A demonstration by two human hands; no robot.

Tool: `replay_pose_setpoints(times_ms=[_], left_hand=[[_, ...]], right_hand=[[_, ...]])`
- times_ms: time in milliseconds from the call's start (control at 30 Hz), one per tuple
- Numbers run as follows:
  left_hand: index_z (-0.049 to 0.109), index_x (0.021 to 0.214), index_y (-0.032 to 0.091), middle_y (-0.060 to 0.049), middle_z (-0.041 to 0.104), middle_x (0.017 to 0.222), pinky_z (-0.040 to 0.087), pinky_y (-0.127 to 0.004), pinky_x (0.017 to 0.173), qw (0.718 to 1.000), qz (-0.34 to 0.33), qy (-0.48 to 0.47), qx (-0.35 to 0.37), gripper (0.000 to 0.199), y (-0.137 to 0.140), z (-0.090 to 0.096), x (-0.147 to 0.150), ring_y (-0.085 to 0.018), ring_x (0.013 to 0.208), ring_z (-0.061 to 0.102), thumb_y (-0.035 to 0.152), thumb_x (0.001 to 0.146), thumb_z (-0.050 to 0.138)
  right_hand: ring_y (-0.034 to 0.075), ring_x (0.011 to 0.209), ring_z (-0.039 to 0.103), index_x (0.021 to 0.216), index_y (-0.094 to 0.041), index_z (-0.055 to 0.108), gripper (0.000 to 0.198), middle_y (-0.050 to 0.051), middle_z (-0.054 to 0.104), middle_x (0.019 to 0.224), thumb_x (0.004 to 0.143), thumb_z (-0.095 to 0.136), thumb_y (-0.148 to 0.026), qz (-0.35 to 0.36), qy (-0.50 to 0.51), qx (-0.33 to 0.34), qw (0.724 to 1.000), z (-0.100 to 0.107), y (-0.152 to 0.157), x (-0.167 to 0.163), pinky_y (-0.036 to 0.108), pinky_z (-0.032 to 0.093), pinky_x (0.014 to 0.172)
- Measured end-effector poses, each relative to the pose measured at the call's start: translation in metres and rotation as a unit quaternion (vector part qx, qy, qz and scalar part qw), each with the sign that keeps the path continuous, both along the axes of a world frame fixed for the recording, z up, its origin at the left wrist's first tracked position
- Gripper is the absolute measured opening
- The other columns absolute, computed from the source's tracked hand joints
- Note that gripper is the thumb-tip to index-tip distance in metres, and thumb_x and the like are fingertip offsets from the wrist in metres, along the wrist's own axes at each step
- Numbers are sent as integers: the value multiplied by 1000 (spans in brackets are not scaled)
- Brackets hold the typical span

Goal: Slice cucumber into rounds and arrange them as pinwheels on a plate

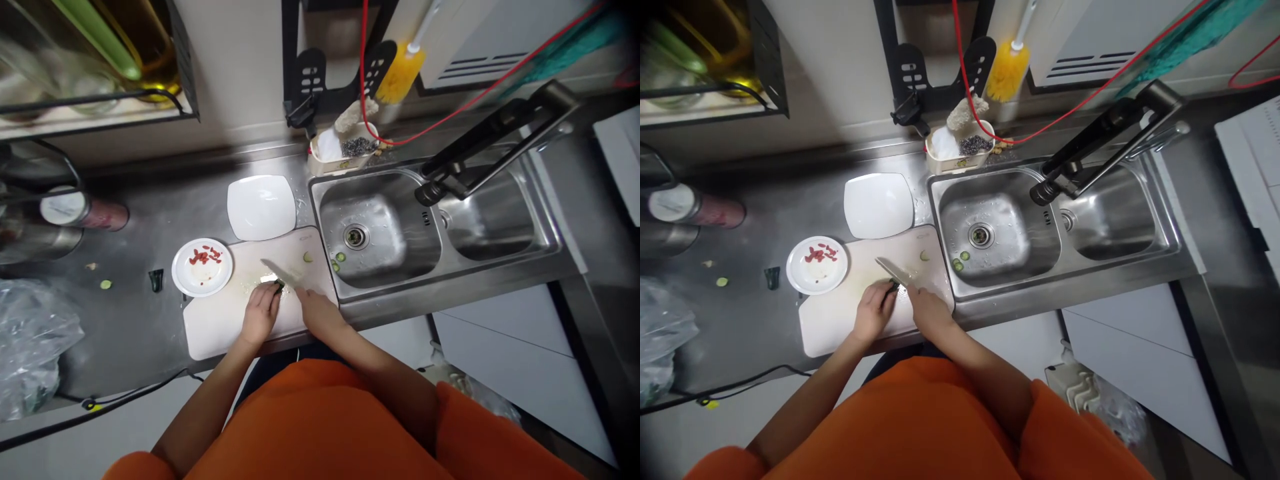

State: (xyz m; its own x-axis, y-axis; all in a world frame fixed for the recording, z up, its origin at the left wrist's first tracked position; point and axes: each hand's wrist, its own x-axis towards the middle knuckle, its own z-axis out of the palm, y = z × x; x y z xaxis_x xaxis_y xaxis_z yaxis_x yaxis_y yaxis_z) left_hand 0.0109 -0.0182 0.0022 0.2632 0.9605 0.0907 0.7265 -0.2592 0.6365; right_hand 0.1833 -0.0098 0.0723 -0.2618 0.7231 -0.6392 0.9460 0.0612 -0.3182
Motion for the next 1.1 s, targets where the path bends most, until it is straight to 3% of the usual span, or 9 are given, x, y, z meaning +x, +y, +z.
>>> replay_pose_setpoints(times_ms=[400, 1100], left_hand=[[60, 106, 16, -9, 65, 98, 46, -37, 93, 997, -11, 23, 72, 21, -2, -4, -1, -21, 99, 58, 20, 89, 50], [61, 106, 17, -9, 66, 98, 46, -37, 91, 997, 3, 30, 72, 21, -2, 0, 1, -20, 97, 60, 22, 89, 50]], right_hand=[[20, 80, 64, 121, -19, 41, 39, 9, 61, 94, 86, 32, -4, 38, -28, -62, 997, 40, -21, 23, 25, 44, 61], [21, 82, 62, 123, -18, 39, 47, 11, 60, 98, 80, 37, -2, 20, 3, -119, 993, 42, -20, 29, 29, 43, 65]])
